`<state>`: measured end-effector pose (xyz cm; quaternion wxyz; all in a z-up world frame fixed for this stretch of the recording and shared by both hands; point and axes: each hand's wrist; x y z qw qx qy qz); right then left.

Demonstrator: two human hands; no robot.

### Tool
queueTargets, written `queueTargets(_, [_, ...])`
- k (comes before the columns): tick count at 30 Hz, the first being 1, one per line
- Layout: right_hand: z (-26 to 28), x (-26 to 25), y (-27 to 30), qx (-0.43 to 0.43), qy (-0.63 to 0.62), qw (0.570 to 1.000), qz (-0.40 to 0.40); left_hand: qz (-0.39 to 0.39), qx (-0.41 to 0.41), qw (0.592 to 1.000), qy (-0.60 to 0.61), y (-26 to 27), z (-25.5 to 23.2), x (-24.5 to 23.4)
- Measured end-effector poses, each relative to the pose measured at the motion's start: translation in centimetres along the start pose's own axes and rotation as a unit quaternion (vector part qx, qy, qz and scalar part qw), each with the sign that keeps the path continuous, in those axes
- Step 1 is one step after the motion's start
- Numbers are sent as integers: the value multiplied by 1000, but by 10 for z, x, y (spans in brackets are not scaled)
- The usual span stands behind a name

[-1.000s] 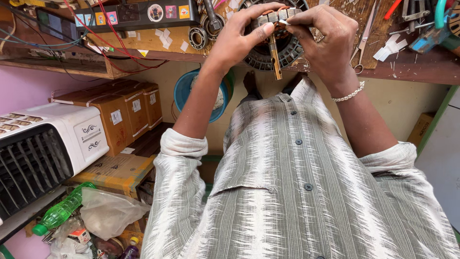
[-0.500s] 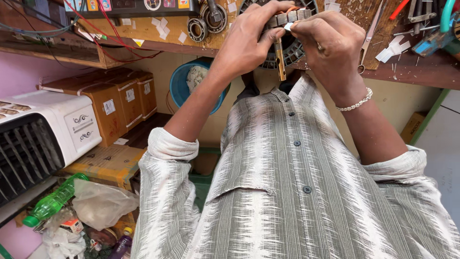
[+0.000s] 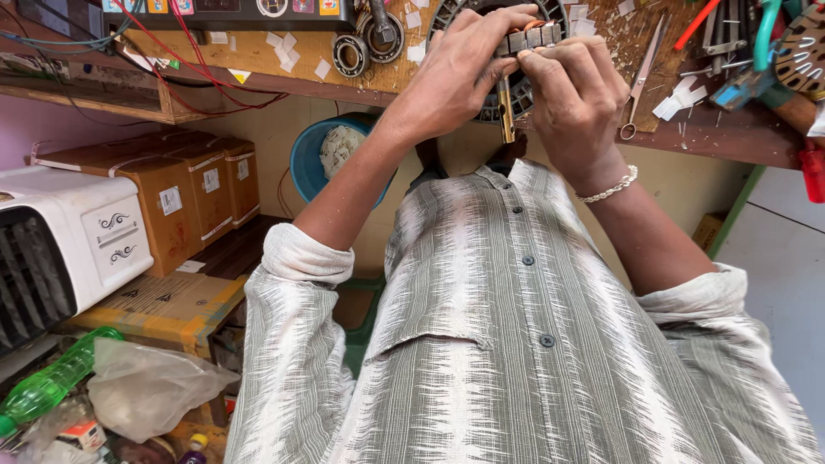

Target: The person is repairing an electrical motor rotor by hand. They insert small white insulating pieces into the copper windings, use a screwdriver to adjust the components, and trim excess wire with scissors.

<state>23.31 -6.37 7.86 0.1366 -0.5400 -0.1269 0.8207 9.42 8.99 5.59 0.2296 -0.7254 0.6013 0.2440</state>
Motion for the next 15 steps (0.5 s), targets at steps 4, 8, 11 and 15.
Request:
queueTargets(4, [4,3,3,14,-23,999,-25,14,31,999,-9,9,6,4])
queueTargets(8, [7,-2,0,27,-130,989,-69,17,82,996,-32,21,7,6])
queueTargets(11, [-2,-12,4,45,-217,975,12,-90,124,988,-1,27,8,12])
queueTargets(15, [-16,-7,5,44,-176,982,52,-206,90,974,-25,20,9,38])
Point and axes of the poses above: each hand's wrist, its own y-axis away from the middle knuckle, its own x-axis out of the palm, z = x × y, and after that the axes turned 13 degrees about z, right-handed
